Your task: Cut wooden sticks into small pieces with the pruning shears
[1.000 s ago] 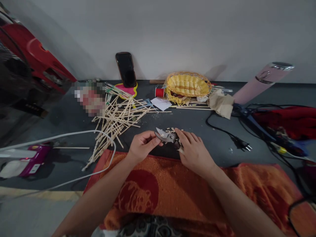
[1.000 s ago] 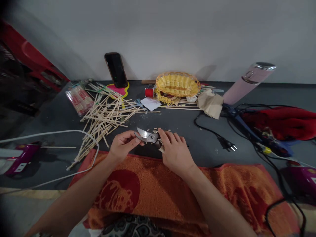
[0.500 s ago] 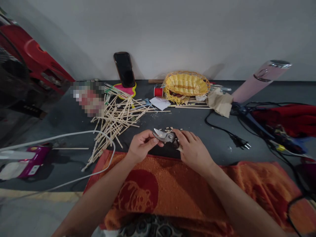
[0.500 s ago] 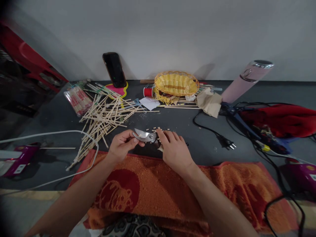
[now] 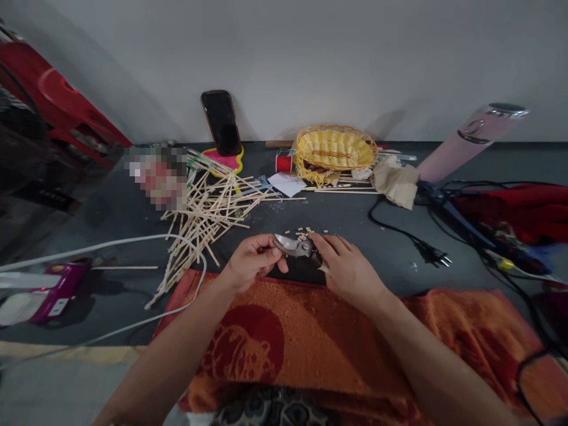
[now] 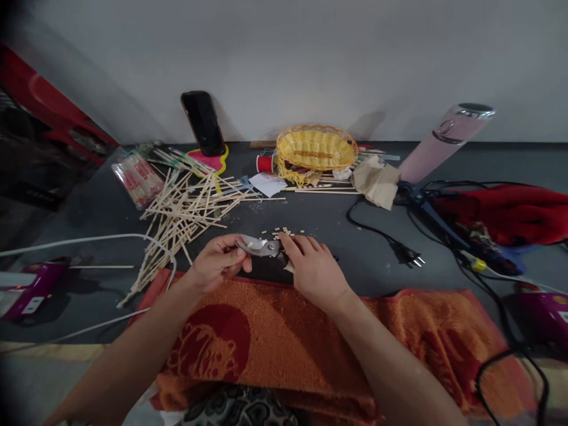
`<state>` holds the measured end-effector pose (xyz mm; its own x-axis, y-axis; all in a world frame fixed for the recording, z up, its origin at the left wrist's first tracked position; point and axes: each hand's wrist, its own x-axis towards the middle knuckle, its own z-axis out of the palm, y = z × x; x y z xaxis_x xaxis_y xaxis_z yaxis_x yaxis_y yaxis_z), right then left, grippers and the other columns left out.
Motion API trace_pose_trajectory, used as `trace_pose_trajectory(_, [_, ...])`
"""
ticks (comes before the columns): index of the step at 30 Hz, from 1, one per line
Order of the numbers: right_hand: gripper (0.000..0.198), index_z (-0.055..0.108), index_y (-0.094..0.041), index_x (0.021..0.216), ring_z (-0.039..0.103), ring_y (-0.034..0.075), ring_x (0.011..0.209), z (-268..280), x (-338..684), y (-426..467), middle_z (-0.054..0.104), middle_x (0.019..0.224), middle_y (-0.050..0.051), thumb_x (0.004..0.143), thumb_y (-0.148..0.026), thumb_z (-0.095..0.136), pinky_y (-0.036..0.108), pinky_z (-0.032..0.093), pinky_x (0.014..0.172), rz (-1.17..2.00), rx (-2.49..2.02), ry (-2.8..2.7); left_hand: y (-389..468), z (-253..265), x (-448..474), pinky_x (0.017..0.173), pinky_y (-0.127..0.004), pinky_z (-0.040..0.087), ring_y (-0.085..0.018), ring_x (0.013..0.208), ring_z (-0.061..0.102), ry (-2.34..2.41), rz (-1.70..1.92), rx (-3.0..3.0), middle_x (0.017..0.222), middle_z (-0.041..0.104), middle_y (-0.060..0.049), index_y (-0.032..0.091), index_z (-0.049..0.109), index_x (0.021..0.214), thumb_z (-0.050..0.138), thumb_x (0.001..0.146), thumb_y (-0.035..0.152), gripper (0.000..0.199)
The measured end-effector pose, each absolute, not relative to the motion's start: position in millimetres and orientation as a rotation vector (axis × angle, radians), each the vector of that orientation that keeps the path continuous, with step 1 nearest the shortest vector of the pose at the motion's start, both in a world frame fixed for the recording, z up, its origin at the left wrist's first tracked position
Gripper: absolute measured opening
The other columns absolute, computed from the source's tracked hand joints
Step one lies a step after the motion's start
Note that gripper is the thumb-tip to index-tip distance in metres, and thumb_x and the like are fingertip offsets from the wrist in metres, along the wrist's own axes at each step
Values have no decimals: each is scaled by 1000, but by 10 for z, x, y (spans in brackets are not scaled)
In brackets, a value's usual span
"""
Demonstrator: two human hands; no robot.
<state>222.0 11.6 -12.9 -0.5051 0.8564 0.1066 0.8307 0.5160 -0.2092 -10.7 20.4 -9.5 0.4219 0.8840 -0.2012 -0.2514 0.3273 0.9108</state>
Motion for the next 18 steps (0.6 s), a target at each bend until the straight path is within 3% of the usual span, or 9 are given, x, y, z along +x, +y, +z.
trace_pose_trajectory(11, [58,34,-16,142,49,29,113,-157,2281,182,53,130,14,86,-18,46,45,43,94,177,-1488,-2480,216,-163,-41,57,-21,40,-11,62,56,1170,1038,1428,73,71,-4,15,66,76,63,83,37,23])
trace_pose_trajectory(14, [56,33,-15,143,49,28,114,-129,2294,180,52,131,15,88,-19,44,46,43,94,227,-1447,-2507,213,-144,-86,53,-20,38,-11,58,55,1092,998,1363,70,71,-5,14,65,75,64,83,37,24])
trace_pose_trajectory(18, [57,32,-17,143,49,28,114,-124,2303,184,52,131,14,87,-19,44,47,42,95,255,-1397,-2517,221,-119,-130,40,-18,21,-3,38,32,934,878,1125,61,69,-4,14,59,73,65,82,38,27])
